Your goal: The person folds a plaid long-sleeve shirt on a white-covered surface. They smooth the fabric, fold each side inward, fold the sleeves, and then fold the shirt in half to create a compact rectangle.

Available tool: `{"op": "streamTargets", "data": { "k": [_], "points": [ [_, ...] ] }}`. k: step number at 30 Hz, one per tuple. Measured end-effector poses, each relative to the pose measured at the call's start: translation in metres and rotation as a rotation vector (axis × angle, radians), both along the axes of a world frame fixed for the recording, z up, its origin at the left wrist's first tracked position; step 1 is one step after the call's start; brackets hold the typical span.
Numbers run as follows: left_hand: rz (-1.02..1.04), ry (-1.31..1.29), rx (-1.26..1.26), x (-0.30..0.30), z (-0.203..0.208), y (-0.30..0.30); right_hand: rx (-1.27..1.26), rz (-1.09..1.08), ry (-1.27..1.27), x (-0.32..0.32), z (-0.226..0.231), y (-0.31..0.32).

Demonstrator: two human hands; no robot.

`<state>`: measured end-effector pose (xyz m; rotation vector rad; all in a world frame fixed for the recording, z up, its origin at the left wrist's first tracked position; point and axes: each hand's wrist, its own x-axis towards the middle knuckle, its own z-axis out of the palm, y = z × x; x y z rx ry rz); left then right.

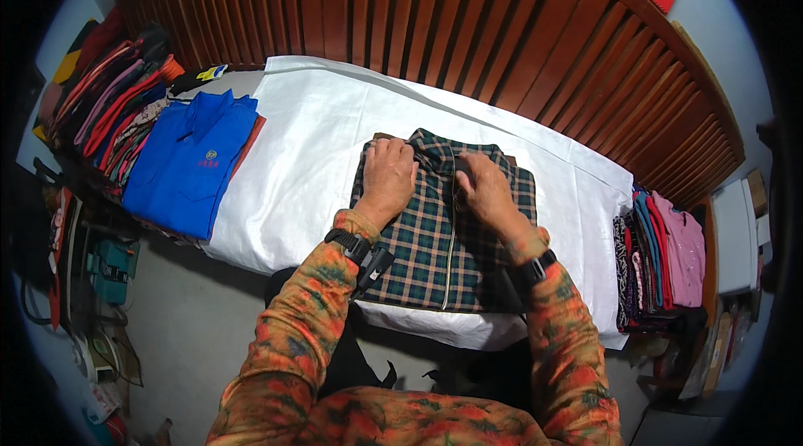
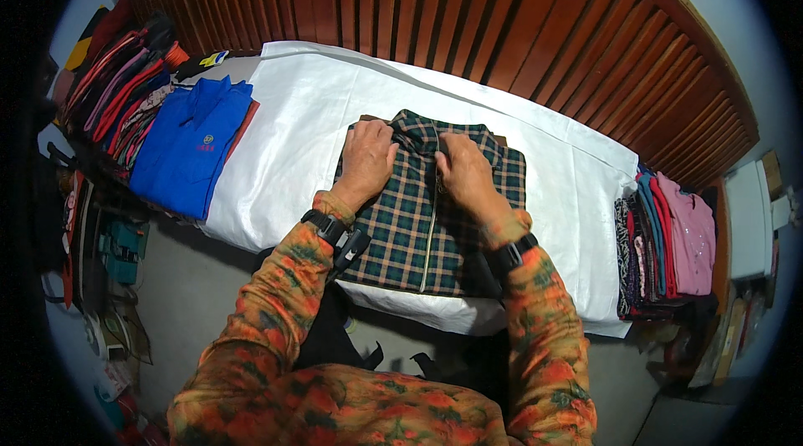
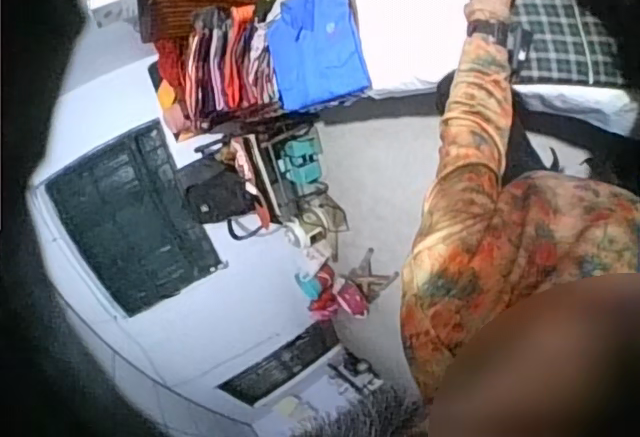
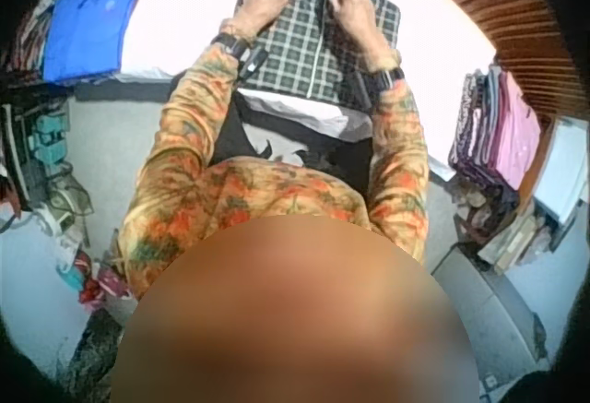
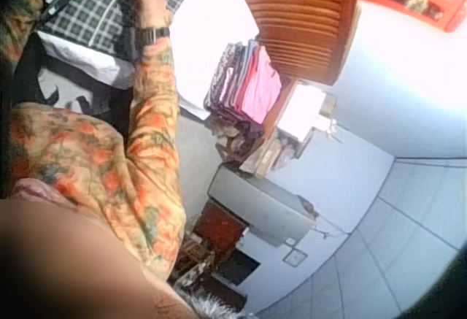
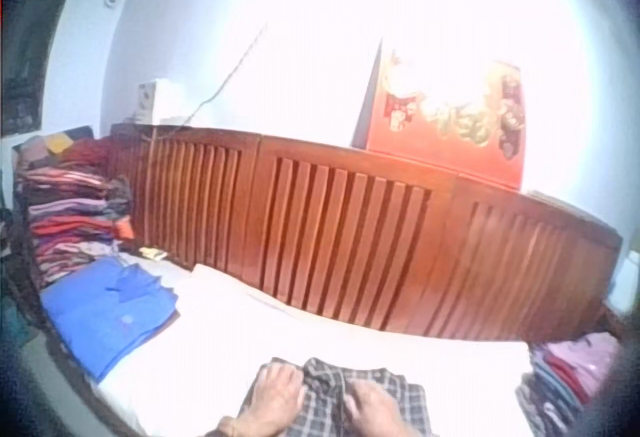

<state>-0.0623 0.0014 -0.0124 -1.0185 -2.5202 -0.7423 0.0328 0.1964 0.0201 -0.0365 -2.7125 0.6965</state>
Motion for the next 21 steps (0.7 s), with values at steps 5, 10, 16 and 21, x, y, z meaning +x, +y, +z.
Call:
{"op": "streamTargets", "data": {
  "k": [5, 10, 16, 21],
  "points": [
    [-0.072, -0.384, 0.374, -0.005, -0.006, 0.009, -0.291, -0.192, -0.213, -0.051, -0.030, 0.001],
    [-0.042, -0.721, 0.497, -0.021, -0.016, 0.012, -0.449, -0.146, -0.262, -0.058, -0.028, 0.001],
    [-0.034, -1.222, 0.800, -0.023, -0.008, 0.014, 0.158, 0.099, 0.203, -0.032, -0.020, -0.029],
    [-0.080, -1.116, 0.813, -0.027, -0.019, 0.014, 0.366, 0.211, 0.325, -0.017, -0.018, -0.053]
  ]
}}
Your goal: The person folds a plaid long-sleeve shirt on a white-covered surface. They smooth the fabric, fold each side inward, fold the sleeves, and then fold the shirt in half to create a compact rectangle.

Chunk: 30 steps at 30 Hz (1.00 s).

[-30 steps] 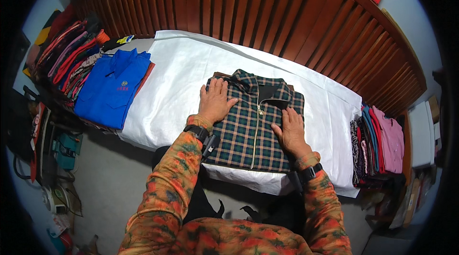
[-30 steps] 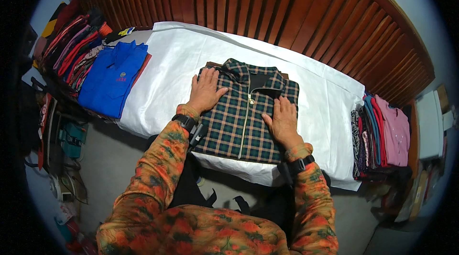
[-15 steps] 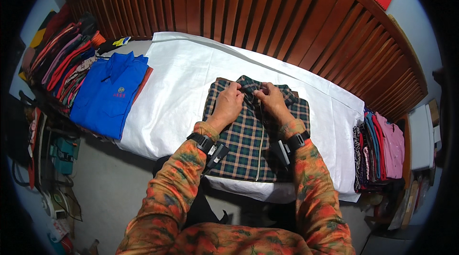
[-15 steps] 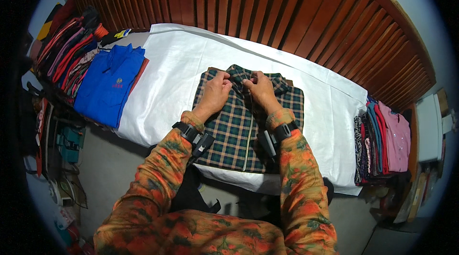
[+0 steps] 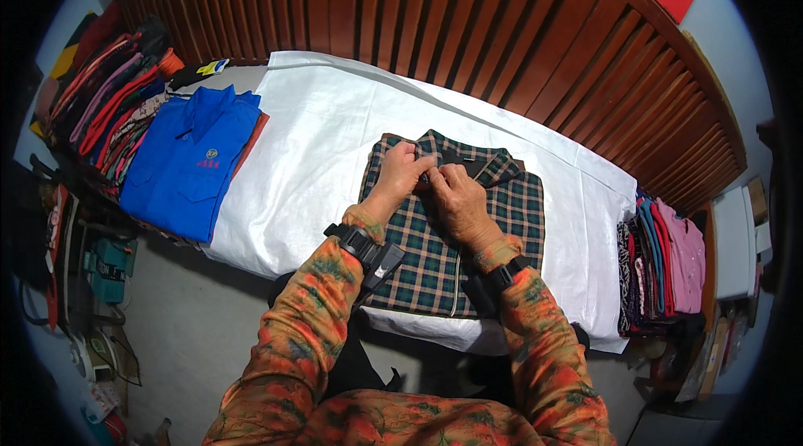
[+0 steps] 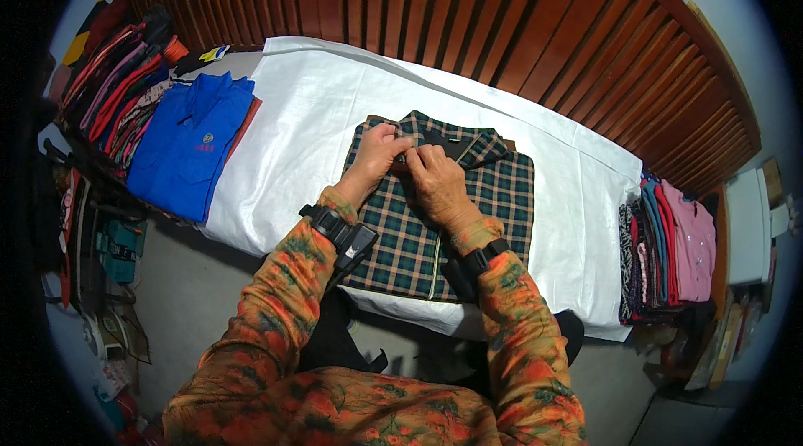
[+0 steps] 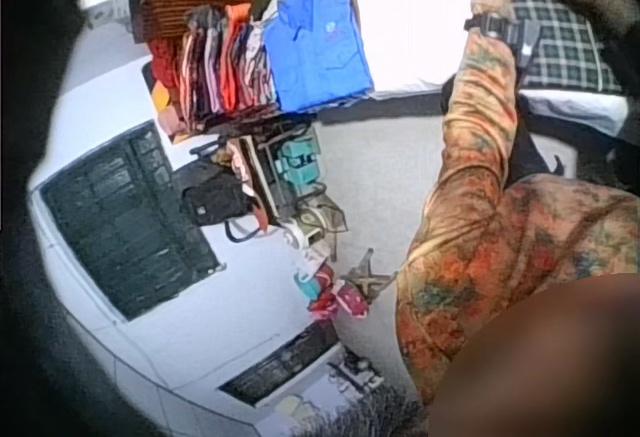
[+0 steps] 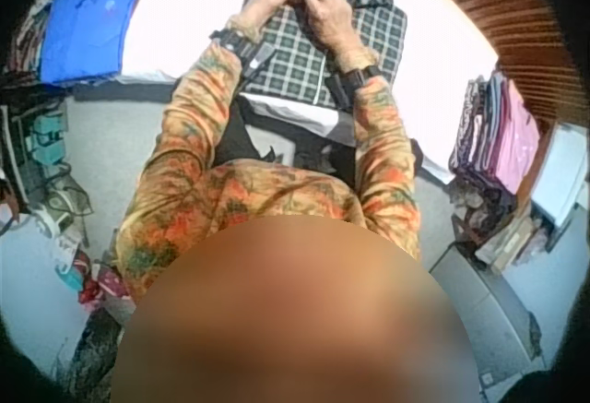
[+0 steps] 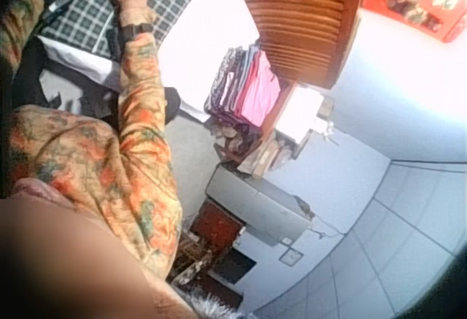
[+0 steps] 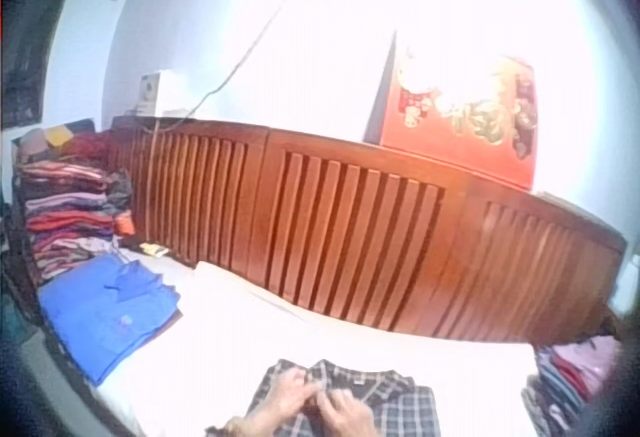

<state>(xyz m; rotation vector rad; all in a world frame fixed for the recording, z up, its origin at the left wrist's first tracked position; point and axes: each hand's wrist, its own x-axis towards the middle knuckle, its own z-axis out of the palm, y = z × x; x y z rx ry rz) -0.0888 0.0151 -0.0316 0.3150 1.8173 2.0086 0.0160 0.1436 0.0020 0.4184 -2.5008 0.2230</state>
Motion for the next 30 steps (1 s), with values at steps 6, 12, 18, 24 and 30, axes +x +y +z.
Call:
{"op": "streamTargets", "data": {
  "k": [6, 12, 18, 24, 30],
  "points": [
    [0.102, 0.060, -0.101, -0.005, -0.017, 0.002, -0.078, -0.083, -0.204, 0.019, 0.003, 0.009],
    [0.228, 0.611, -0.471, 0.021, 0.008, 0.004, -0.134, -0.276, -0.143, 0.024, 0.015, 0.052],
    [-0.006, 1.116, -0.674, 0.023, 0.019, -0.004, 0.080, -0.250, -0.141, 0.005, 0.025, 0.097],
    [-0.010, 1.135, -0.740, 0.016, 0.006, -0.006, 0.133, -0.181, -0.304, 0.031, 0.014, 0.111],
    [0.024, 1.110, -0.771, 0.012, 0.003, -0.007, 0.160, -0.193, -0.182, 0.062, 0.000, 0.104]
  ]
}}
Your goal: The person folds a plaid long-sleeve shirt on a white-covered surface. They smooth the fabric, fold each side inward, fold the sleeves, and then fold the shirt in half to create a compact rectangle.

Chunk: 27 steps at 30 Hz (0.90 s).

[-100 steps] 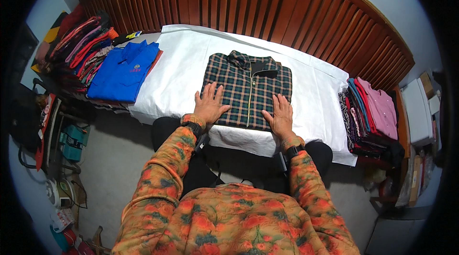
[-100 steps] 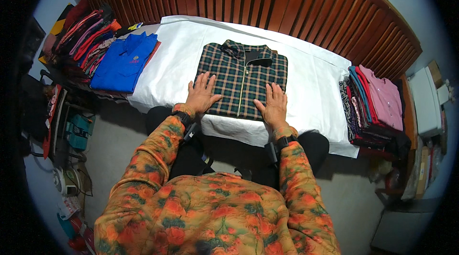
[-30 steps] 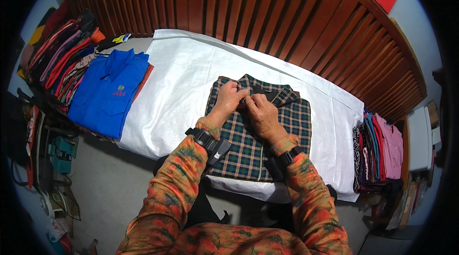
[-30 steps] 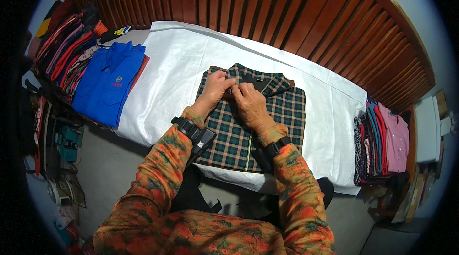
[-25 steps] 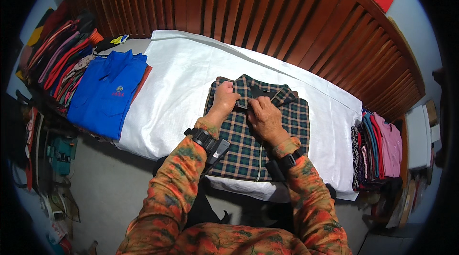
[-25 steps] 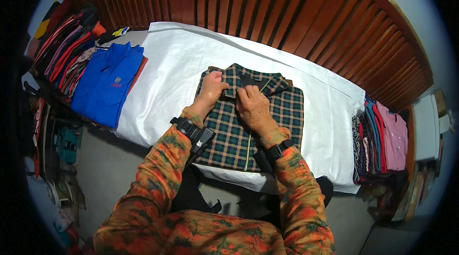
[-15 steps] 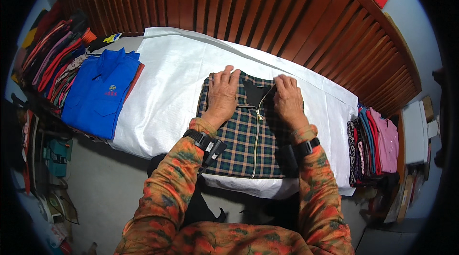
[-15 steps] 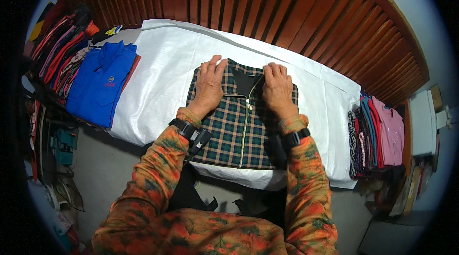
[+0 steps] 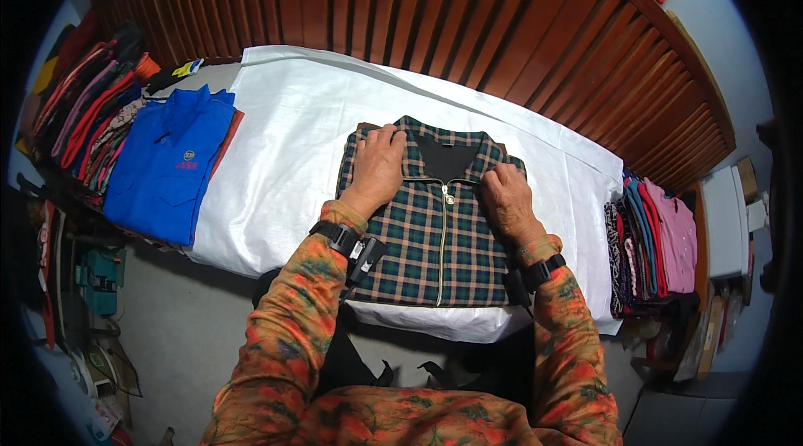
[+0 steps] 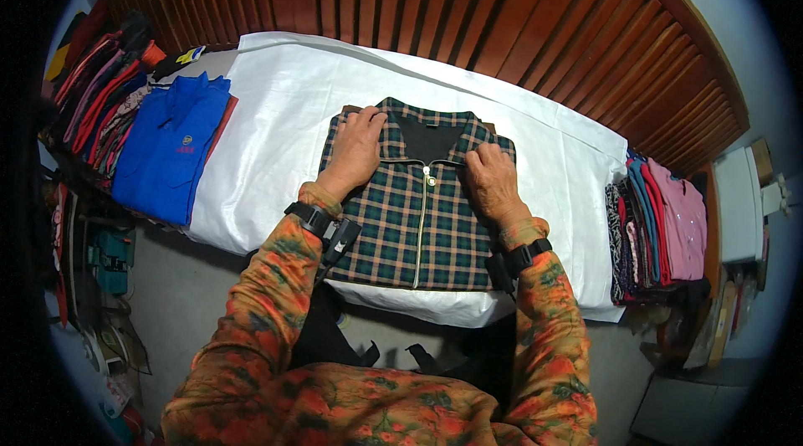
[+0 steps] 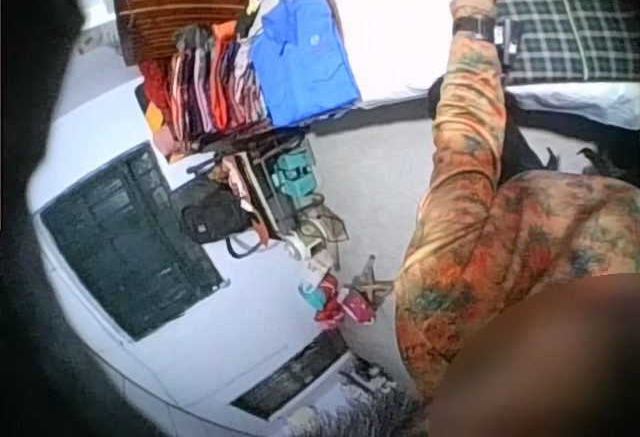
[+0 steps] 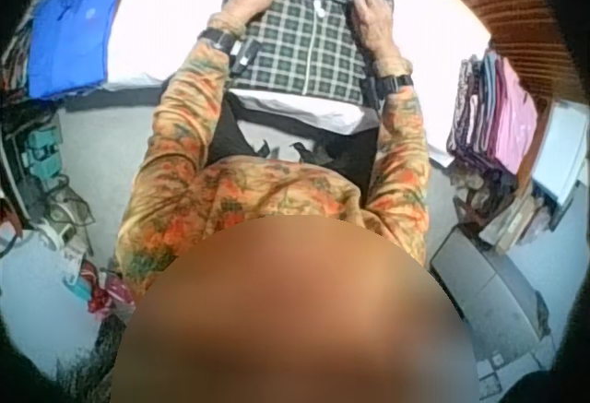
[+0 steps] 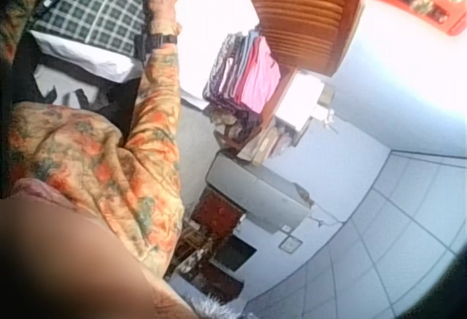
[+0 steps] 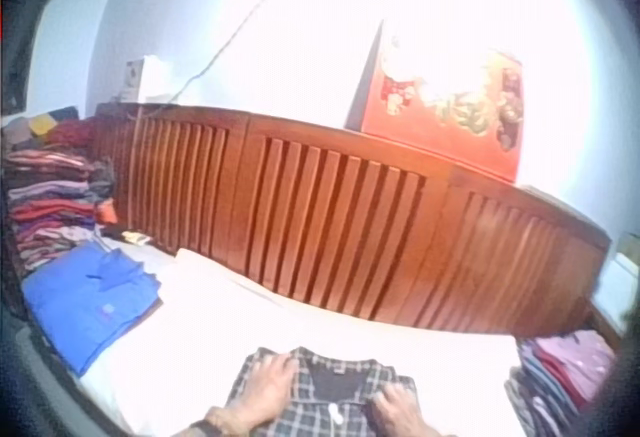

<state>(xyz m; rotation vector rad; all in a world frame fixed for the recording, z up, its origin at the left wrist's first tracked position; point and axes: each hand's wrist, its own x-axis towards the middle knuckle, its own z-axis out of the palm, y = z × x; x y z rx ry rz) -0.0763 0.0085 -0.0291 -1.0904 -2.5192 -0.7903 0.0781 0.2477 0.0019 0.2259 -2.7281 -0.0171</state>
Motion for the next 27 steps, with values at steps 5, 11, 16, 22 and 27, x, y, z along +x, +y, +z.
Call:
{"op": "streamTargets", "data": {
  "k": [5, 11, 16, 22, 27],
  "points": [
    [0.043, 0.030, 0.016, 0.003, 0.004, 0.003, 0.104, -0.078, -0.004, -0.005, 0.002, -0.006],
    [0.025, 0.048, 0.091, 0.002, 0.004, 0.004, 0.071, -0.123, -0.095, -0.024, -0.005, -0.021],
    [0.030, -0.089, 0.085, -0.002, -0.002, 0.002, -0.250, -0.026, -0.088, -0.022, -0.012, -0.019],
    [0.054, -0.066, 0.066, -0.003, -0.009, 0.003, -0.274, -0.292, 0.022, -0.030, 0.000, 0.016],
    [0.049, -0.079, 0.042, -0.005, -0.010, 0.003, -0.344, -0.377, -0.230, -0.048, 0.002, 0.027]
  ]
}}
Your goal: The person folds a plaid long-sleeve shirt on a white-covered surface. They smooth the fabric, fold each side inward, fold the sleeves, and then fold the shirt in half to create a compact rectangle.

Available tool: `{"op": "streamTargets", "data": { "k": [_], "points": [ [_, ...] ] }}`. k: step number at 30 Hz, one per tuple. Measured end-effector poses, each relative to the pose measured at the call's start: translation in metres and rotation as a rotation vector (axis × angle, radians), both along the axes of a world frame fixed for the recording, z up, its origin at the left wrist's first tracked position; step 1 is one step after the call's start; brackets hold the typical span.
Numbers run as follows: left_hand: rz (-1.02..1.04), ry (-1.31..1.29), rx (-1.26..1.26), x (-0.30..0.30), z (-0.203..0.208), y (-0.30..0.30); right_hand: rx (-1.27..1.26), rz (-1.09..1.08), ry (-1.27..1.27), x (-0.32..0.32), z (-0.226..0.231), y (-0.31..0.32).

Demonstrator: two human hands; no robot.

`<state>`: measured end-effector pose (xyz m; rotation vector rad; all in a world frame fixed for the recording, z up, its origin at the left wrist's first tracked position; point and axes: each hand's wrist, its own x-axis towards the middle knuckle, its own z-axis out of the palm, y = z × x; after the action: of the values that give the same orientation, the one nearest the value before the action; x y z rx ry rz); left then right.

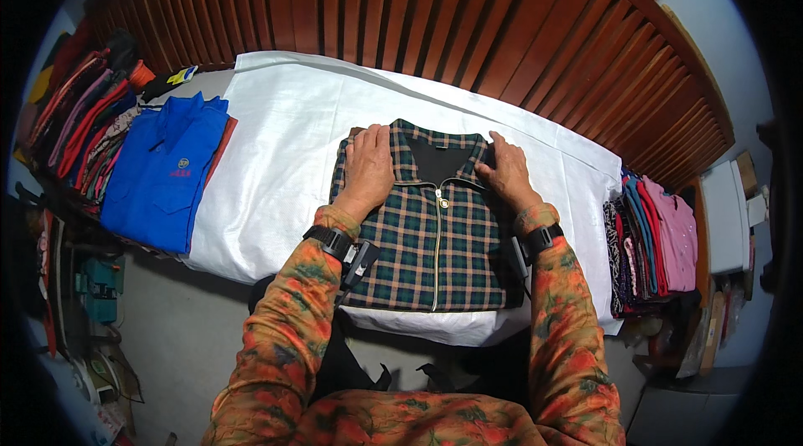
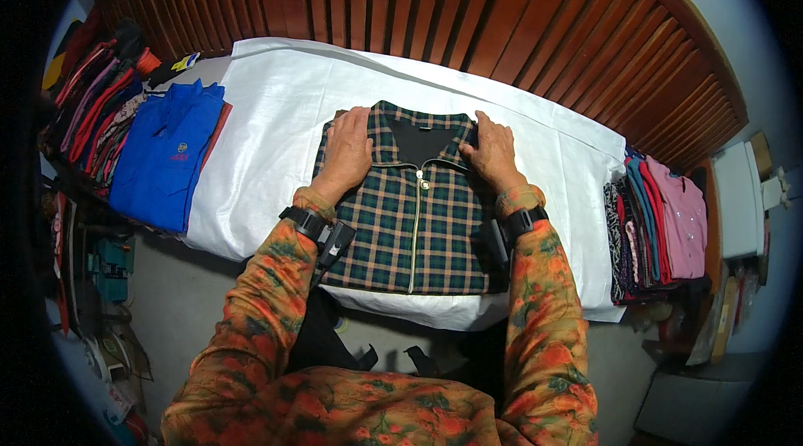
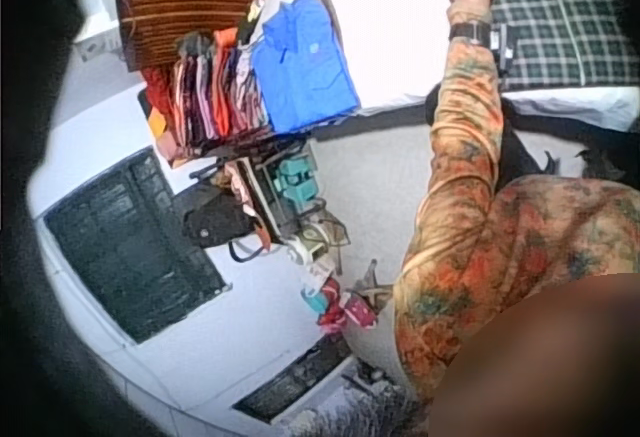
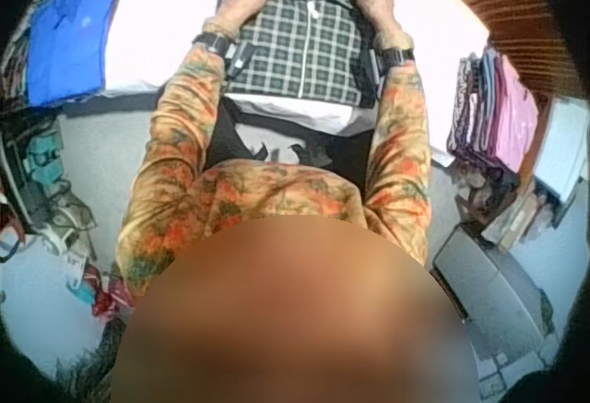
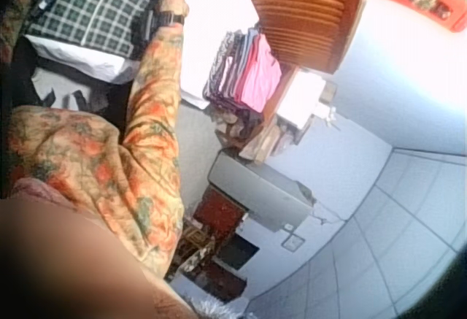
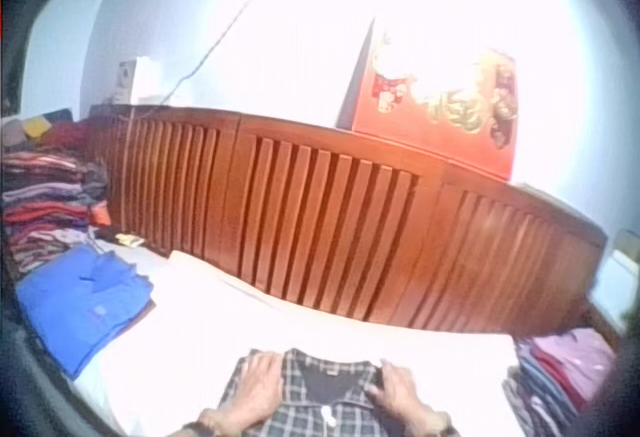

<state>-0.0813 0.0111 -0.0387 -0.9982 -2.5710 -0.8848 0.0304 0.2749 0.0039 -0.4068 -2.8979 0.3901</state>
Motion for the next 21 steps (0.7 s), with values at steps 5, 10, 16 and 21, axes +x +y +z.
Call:
{"op": "streamTargets", "data": {
  "k": [5, 10, 16, 21],
  "points": [
    [-0.015, -0.008, 0.009, -0.001, 0.003, -0.002, -0.124, -0.006, 0.104, 0.002, 0.001, -0.009],
    [0.038, -0.074, 0.056, -0.002, 0.011, -0.001, -0.003, 0.299, 0.354, 0.028, 0.015, -0.023],
    [-0.069, -0.070, 0.152, -0.001, 0.028, -0.006, 0.035, 0.416, 0.342, 0.072, 0.019, -0.043],
    [-0.202, -0.068, 0.108, 0.005, 0.042, -0.012, 0.175, 0.451, 0.401, 0.091, 0.007, -0.055]
  ]
}}
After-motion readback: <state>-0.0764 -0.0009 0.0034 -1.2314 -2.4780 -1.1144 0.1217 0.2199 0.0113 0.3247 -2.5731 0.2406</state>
